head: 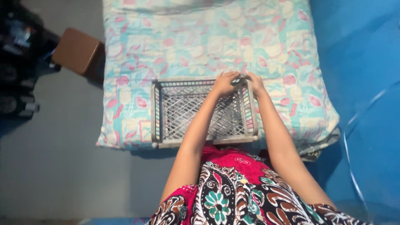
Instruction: The person sits on the floor beside a bed and works on two metal mesh baskets with removable tube legs, pulling tubes out of the basket frames, setting them aside, and reinserting the tubes to reassemble the baskets.
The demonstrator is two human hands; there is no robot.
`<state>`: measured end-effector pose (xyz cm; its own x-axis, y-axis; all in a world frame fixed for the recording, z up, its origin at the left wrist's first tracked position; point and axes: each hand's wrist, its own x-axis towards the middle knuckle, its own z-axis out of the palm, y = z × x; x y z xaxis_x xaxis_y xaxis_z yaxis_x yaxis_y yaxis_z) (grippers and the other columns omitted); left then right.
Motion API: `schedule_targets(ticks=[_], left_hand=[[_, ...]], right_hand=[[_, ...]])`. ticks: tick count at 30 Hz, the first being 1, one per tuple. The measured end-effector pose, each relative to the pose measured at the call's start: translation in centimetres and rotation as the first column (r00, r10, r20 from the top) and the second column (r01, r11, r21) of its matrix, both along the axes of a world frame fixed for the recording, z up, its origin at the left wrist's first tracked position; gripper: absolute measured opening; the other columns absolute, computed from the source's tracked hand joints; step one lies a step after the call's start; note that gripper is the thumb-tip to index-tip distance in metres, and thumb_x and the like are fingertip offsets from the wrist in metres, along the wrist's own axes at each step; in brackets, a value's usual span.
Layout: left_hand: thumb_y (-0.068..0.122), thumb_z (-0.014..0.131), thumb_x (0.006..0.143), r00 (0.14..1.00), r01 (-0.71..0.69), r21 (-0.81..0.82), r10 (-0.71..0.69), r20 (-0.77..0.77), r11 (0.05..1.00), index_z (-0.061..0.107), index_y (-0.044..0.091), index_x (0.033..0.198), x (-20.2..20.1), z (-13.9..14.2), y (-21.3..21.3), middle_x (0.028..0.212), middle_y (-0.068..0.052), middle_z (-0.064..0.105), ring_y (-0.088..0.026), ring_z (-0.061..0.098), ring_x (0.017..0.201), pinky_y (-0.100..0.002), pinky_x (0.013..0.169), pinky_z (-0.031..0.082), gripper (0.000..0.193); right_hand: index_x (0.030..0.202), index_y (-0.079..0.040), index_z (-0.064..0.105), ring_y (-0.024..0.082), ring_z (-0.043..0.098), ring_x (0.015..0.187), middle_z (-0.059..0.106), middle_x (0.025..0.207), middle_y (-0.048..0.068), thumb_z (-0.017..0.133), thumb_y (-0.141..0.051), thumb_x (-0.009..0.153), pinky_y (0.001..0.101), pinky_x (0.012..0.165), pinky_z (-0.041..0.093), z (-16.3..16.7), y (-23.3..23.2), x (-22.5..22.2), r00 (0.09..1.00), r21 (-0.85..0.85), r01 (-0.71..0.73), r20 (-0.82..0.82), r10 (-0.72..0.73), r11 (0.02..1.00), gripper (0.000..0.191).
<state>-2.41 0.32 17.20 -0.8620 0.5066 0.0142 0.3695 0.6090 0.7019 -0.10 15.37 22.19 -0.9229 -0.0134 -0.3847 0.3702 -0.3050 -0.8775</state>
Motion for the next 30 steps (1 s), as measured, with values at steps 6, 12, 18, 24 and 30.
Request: schedule_targets(ticks=[6, 12, 18, 24, 30], left_hand=[[0.038, 0.072, 0.081, 0.998, -0.063, 0.146, 0.06, 0.025, 0.987, 0.058, 0.017, 0.144, 0.4, 0.3, -0.6, 0.15, -0.011, 0.056, -0.028, 0.049, 0.143, -0.052, 0.125, 0.025, 0.068], [0.032, 0.074, 0.08, 0.706, -0.642, -0.012, 0.585, -0.4, 0.766, 0.065, 0.019, 0.135, 6.2, 0.4, -10.3, 0.148, -0.029, 0.049, -0.048, 0.046, 0.139, -0.054, 0.119, 0.029, 0.057], [0.051, 0.073, 0.076, 0.338, -0.938, -0.24, 0.82, -0.463, 0.251, 0.072, 0.002, 0.123, 15.5, 1.4, -24.1, 0.112, -0.031, 0.072, -0.048, 0.061, 0.108, -0.059, 0.092, 0.044, 0.069], [0.038, 0.068, 0.088, 0.516, -0.835, -0.131, 0.843, 0.152, 0.534, 0.069, 0.007, 0.121, 15.3, 1.4, -26.8, 0.11, -0.023, 0.072, -0.041, 0.068, 0.104, -0.049, 0.088, 0.052, 0.045], [0.036, 0.067, 0.089, 0.528, -0.822, -0.087, 0.811, 0.252, 0.563, 0.07, 0.006, 0.116, 14.1, 3.2, -27.1, 0.098, -0.02, 0.074, -0.035, 0.073, 0.09, -0.045, 0.076, 0.056, 0.04]], right_hand=[[0.118, -0.005, 0.067, 0.016, 0.066, 0.089, 0.07, 0.103, 0.005, 0.05, -0.041, 0.108, 0.0318, 0.079, 0.055, -2.3, 1.1, 1.0, 0.998, -0.045, -0.061, 0.023, 0.062, 0.997, 0.041], [0.146, -0.006, 0.048, 0.013, 0.064, 0.121, 0.06, 0.138, 0.006, 0.044, -0.039, 0.113, 0.0319, 0.104, 0.052, -6.9, 4.1, 6.1, 0.975, -0.144, -0.177, -0.162, 0.154, 0.973, 0.047], [0.158, -0.018, 0.033, 0.025, 0.067, 0.097, 0.061, 0.125, 0.012, 0.053, -0.04, 0.108, 0.0337, 0.063, 0.053, -10.4, 6.2, 11.7, 0.939, -0.173, -0.335, 0.019, 0.343, 0.926, 0.058], [0.162, -0.02, 0.027, 0.027, 0.072, 0.09, 0.067, 0.129, 0.014, 0.056, -0.03, 0.099, 0.0293, 0.054, 0.053, -11.3, 5.7, 10.8, 0.953, -0.113, -0.286, 0.067, 0.294, 0.952, 0.069], [0.163, -0.018, 0.025, 0.031, 0.074, 0.091, 0.066, 0.127, 0.017, 0.057, -0.024, 0.099, 0.0344, 0.063, 0.061, -10.2, 6.7, 10.4, 0.959, -0.142, -0.273, 0.04, 0.281, 0.951, 0.072]])
